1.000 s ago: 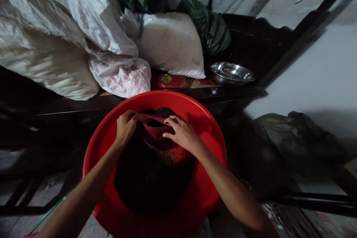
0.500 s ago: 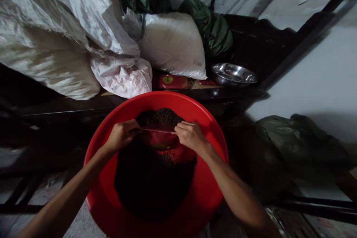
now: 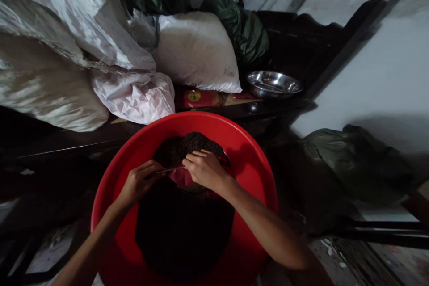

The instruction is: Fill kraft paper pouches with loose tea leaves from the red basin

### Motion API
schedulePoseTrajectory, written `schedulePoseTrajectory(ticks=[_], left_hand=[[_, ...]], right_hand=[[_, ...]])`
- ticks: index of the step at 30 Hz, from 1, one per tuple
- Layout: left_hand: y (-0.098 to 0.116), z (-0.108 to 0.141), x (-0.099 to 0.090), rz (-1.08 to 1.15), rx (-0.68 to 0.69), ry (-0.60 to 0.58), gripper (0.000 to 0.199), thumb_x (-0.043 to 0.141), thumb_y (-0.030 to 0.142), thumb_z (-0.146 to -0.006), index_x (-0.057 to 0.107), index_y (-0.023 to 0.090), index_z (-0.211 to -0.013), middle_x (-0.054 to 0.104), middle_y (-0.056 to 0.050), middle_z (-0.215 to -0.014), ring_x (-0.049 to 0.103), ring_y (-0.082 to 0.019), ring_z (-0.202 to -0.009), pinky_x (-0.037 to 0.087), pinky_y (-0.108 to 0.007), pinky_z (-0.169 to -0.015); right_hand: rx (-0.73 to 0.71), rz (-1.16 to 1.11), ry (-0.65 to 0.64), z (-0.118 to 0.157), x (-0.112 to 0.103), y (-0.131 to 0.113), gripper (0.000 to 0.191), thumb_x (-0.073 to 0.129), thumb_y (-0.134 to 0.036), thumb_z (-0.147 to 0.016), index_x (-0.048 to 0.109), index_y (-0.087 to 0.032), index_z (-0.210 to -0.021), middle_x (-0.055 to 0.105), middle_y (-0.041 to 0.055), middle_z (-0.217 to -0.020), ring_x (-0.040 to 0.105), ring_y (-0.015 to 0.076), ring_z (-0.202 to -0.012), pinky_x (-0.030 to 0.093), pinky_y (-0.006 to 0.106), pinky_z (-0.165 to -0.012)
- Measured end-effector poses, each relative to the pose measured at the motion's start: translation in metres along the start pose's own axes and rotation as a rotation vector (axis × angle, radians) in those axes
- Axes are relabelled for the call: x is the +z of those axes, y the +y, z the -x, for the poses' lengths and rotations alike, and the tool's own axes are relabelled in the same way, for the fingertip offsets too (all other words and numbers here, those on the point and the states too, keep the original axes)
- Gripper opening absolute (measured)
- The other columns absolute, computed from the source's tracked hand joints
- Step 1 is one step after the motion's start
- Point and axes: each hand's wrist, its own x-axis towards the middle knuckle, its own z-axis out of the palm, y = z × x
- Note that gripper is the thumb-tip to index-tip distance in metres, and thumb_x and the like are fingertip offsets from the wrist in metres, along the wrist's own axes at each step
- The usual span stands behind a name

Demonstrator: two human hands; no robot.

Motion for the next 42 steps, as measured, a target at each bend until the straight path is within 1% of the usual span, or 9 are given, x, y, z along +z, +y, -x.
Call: schedulePoseTrajectory(ticks=[6, 11, 15, 21, 25, 30, 35, 38, 42], left_hand=[[0.003, 0.005, 0.005, -0.097, 0.016, 0.112, 0.013, 0.059, 0.021, -0.105, 0.071, 0.021, -0.102, 0.071, -0.005, -0.092, 0.068, -0.017, -0.084, 0.055, -0.028, -0.076], [0.005, 0.002, 0.007, -0.117, 0.044, 0.058, 0.011, 0.059, 0.023, -0.106, 0.07, 0.021, -0.106, 0.071, -0.006, -0.097, 0.07, -0.017, -0.088, 0.057, -0.026, -0.079], [0.006, 0.001, 0.005, -0.169, 0.083, 0.055, 0.015, 0.059, 0.027, -0.106, 0.072, 0.021, -0.102, 0.073, -0.004, -0.092, 0.071, -0.015, -0.081, 0.057, -0.023, -0.074], [0.018, -0.003, 0.005, -0.118, 0.101, 0.127, 0.015, 0.058, 0.013, -0.102, 0.071, 0.017, -0.096, 0.071, -0.004, -0.086, 0.069, -0.012, -0.073, 0.053, -0.02, -0.067], [0.018, -0.001, 0.002, -0.17, 0.169, 0.111, 0.021, 0.053, 0.005, -0.101, 0.071, 0.015, -0.099, 0.072, -0.004, -0.088, 0.069, -0.011, -0.074, 0.053, -0.018, -0.068], [0.014, 0.007, -0.001, -0.301, 0.223, 0.075, 0.017, 0.052, 0.008, -0.105, 0.067, 0.016, -0.104, 0.07, -0.003, -0.088, 0.069, -0.012, -0.072, 0.051, -0.02, -0.064], [0.02, 0.01, -0.001, -0.407, 0.198, -0.081, 0.027, 0.041, 0.0, -0.1, 0.055, 0.018, -0.085, 0.055, 0.002, -0.069, 0.055, -0.011, -0.052, 0.04, -0.025, -0.049], [0.027, 0.014, 0.002, -0.528, 0.244, -0.022, 0.027, 0.042, -0.003, -0.094, 0.055, 0.019, -0.084, 0.055, 0.002, -0.067, 0.053, -0.012, -0.049, 0.039, -0.027, -0.047], [0.034, 0.025, 0.007, -0.596, 0.263, 0.05, 0.025, 0.047, -0.004, -0.092, 0.062, 0.015, -0.1, 0.067, 0.001, -0.075, 0.062, -0.012, -0.056, 0.043, -0.025, -0.051]], right_hand=[[-0.034, -0.017, 0.041, -0.008, 0.001, -0.003, 0.01, 0.062, -0.019, -0.103, 0.069, -0.02, -0.096, 0.074, 0.0037, -0.097, 0.066, 0.0196, -0.091, 0.045, 0.033, -0.08], [-0.03, -0.117, 0.006, -0.015, 0.005, -0.005, 0.014, 0.061, -0.015, -0.103, 0.07, -0.019, -0.093, 0.075, 0.0022, -0.094, 0.069, 0.0168, -0.089, 0.046, 0.029, -0.079], [-0.021, -0.124, 0.029, -0.018, 0.005, -0.011, 0.012, 0.06, -0.022, -0.105, 0.071, -0.021, -0.1, 0.076, 0.0024, -0.1, 0.069, 0.0174, -0.094, 0.046, 0.03, -0.08], [-0.108, -0.03, -0.026, -0.031, 0.003, -0.029, 0.015, 0.052, -0.017, -0.107, 0.066, -0.019, -0.102, 0.074, 0.0046, -0.099, 0.068, 0.0191, -0.092, 0.048, 0.032, -0.074], [-0.199, 0.051, -0.102, -0.035, 0.0, -0.029, 0.017, 0.043, -0.013, -0.107, 0.06, -0.014, -0.109, 0.071, 0.0095, -0.101, 0.068, 0.0231, -0.091, 0.05, 0.035, -0.068], [-0.273, 0.129, -0.128, -0.034, -0.002, -0.025, 0.022, 0.037, -0.012, -0.108, 0.058, -0.014, -0.106, 0.069, 0.0095, -0.099, 0.07, 0.0238, -0.091, 0.055, 0.036, -0.069], [-0.359, 0.184, -0.184, -0.033, -0.004, -0.029, 0.025, 0.036, -0.009, -0.107, 0.061, -0.013, -0.108, 0.071, 0.0099, -0.101, 0.071, 0.0232, -0.091, 0.055, 0.035, -0.067], [-0.367, 0.173, -0.195, -0.025, -0.006, -0.024, 0.026, 0.035, -0.01, -0.109, 0.061, -0.015, -0.111, 0.071, 0.0091, -0.106, 0.07, 0.0221, -0.091, 0.049, 0.033, -0.059], [-0.374, 0.167, -0.156, -0.001, -0.009, -0.005, 0.024, 0.041, -0.014, -0.109, 0.064, -0.019, -0.102, 0.071, 0.0042, -0.098, 0.067, 0.0197, -0.088, 0.042, 0.031, -0.058]])
